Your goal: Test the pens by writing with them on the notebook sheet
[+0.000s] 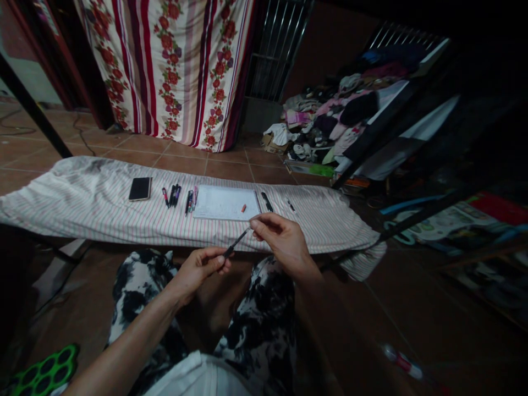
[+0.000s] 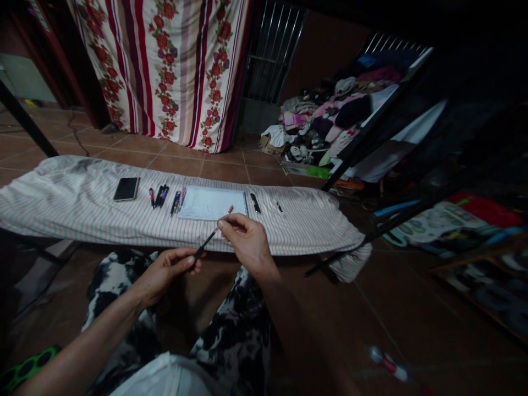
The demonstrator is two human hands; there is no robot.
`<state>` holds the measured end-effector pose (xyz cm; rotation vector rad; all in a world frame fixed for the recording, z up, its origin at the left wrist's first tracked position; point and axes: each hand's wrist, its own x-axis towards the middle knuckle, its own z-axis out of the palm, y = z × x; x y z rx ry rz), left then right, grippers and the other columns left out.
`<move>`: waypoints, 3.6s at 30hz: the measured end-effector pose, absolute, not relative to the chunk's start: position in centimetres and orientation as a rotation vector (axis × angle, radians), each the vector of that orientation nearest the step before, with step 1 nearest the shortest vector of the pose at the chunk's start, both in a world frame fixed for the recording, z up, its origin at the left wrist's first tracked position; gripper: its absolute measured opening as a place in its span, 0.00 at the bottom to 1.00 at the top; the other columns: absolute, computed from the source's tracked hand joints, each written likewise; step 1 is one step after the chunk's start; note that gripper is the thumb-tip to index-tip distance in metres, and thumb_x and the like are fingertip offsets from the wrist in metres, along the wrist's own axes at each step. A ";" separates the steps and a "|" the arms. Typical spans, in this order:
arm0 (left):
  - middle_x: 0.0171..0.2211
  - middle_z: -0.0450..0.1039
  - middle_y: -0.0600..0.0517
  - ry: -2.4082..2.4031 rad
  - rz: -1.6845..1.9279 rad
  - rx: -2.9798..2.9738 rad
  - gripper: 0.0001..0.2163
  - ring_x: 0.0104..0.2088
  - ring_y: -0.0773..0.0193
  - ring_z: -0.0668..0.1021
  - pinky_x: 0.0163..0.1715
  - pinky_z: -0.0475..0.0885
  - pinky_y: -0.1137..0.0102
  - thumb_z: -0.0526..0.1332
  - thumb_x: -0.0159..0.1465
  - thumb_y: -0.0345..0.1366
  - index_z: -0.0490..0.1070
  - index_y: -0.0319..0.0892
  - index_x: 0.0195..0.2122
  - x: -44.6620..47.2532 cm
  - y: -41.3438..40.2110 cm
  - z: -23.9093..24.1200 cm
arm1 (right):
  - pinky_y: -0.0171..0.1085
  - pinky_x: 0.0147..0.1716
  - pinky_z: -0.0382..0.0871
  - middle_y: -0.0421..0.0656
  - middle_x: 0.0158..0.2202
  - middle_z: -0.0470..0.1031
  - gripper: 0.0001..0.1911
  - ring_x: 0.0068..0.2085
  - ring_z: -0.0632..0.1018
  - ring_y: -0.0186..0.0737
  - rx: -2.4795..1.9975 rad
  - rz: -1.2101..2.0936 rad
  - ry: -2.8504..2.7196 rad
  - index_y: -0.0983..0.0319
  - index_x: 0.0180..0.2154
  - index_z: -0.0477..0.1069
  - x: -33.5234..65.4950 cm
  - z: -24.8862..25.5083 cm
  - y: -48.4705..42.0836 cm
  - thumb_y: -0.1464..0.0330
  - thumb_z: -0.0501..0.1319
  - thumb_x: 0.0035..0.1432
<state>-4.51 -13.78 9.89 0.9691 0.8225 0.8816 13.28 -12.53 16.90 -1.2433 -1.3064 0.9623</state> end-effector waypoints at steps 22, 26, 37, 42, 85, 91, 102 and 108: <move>0.25 0.74 0.51 0.856 0.900 0.937 0.14 0.27 0.68 0.72 0.32 0.65 0.72 0.67 0.49 0.40 0.76 0.37 0.35 -4.6 -13.4 9.1 | 0.30 0.22 0.64 0.38 0.23 0.72 0.15 0.23 0.70 0.28 -1.191 0.957 -0.934 0.63 0.27 0.73 14.6 15.9 -11.8 0.61 0.69 0.38; 0.26 0.74 0.50 0.876 0.900 0.942 0.15 0.28 0.67 0.73 0.33 0.66 0.71 0.67 0.49 0.40 0.76 0.37 0.35 -4.6 -13.1 8.6 | 0.29 0.21 0.63 0.37 0.23 0.72 0.14 0.22 0.68 0.27 -1.181 0.955 -0.849 0.63 0.27 0.72 15.1 15.2 -11.3 0.61 0.69 0.38; 0.26 0.75 0.51 0.926 0.880 0.907 0.14 0.28 0.68 0.74 0.35 0.65 0.72 0.68 0.48 0.40 0.76 0.37 0.34 -4.7 -11.1 7.3 | 0.29 0.22 0.69 0.39 0.24 0.74 0.14 0.23 0.72 0.28 -1.130 1.155 -0.531 0.62 0.25 0.72 15.8 10.9 -8.8 0.65 0.71 0.35; 0.28 0.77 0.49 1.012 0.906 0.892 0.14 0.30 0.66 0.75 0.36 0.65 0.71 0.68 0.47 0.40 0.76 0.38 0.34 -4.6 -8.7 6.1 | 0.29 0.26 0.70 0.41 0.25 0.75 0.13 0.25 0.74 0.29 -1.133 1.205 -0.495 0.64 0.26 0.72 16.0 8.0 -6.6 0.67 0.71 0.35; 0.31 0.75 0.50 1.306 1.067 1.082 0.12 0.31 0.65 0.72 0.33 0.64 0.71 0.66 0.46 0.38 0.75 0.38 0.31 -3.1 7.3 2.7 | 0.36 0.43 0.65 0.44 0.31 0.74 0.08 0.39 0.75 0.40 -1.739 0.136 -1.649 0.62 0.32 0.69 14.5 -1.6 5.9 0.73 0.51 0.55; 0.31 0.75 0.50 1.286 1.024 1.168 0.13 0.31 0.64 0.73 0.32 0.63 0.71 0.64 0.48 0.39 0.75 0.38 0.33 -3.4 7.0 2.7 | 0.33 0.36 0.62 0.43 0.31 0.74 0.07 0.39 0.75 0.40 -1.824 0.034 -1.805 0.62 0.33 0.68 14.4 -1.3 5.4 0.73 0.52 0.56; 0.29 0.76 0.48 1.266 1.016 1.200 0.11 0.31 0.62 0.73 0.32 0.66 0.68 0.64 0.47 0.38 0.75 0.38 0.31 -3.1 6.9 2.3 | 0.33 0.31 0.57 0.41 0.31 0.74 0.06 0.33 0.74 0.37 -1.910 0.081 -1.856 0.62 0.35 0.68 14.5 -1.1 5.3 0.70 0.54 0.55; 0.32 0.76 0.47 1.249 1.000 1.226 0.12 0.32 0.62 0.74 0.35 0.66 0.67 0.64 0.49 0.39 0.75 0.38 0.33 -3.2 7.1 1.6 | 0.33 0.30 0.59 0.42 0.30 0.73 0.07 0.32 0.74 0.36 -1.928 0.091 -1.832 0.62 0.35 0.69 14.5 -0.9 5.4 0.70 0.54 0.55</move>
